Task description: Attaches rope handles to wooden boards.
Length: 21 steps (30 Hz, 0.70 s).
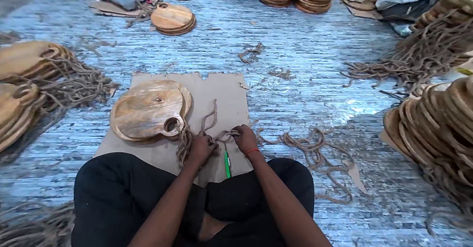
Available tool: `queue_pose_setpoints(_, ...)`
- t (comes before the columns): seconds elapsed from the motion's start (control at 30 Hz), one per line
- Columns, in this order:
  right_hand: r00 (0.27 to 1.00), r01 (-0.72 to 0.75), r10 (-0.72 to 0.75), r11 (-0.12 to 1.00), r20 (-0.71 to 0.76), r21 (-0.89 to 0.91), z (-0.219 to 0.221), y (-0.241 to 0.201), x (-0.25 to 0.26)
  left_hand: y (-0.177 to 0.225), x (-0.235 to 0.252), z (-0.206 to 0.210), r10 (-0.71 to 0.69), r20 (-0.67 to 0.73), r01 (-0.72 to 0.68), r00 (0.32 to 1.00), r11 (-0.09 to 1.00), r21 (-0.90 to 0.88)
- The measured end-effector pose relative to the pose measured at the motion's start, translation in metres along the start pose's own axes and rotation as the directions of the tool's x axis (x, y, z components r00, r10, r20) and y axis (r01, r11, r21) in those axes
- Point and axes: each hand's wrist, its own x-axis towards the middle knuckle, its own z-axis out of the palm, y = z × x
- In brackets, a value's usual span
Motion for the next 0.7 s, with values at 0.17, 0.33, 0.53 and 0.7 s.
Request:
queue_pose_setpoints(0.17, 0.977, 0.192, -0.202, 0.973, 0.067, 0.130, -0.002, -0.006, -0.003, 0.003, -0.012, -0.001, 0.133, 0.033, -0.132, 0.991, 0.991, -0.032)
queue_pose_setpoints(0.33, 0.939, 0.214, -0.232, 0.972, 0.252, 0.096, 0.008, 0.002, 0.009, 0.000, -0.024, -0.003, 0.242, -0.048, -0.243, 0.969, 0.904, -0.353)
queue_pose_setpoints(0.53, 0.909, -0.003, -0.088, 0.976, 0.408, 0.218, 0.009, 0.015, 0.017, 0.004, -0.023, -0.004, 0.166, 0.023, -0.119, 0.986, 0.793, -0.598)
queue_pose_setpoints(0.7, 0.896, -0.110, -0.062, 0.928, 0.440, 0.355, 0.008, 0.023, 0.017, 0.006, -0.019, 0.001, 0.099, 0.010, -0.070, 0.995, 0.763, -0.643)
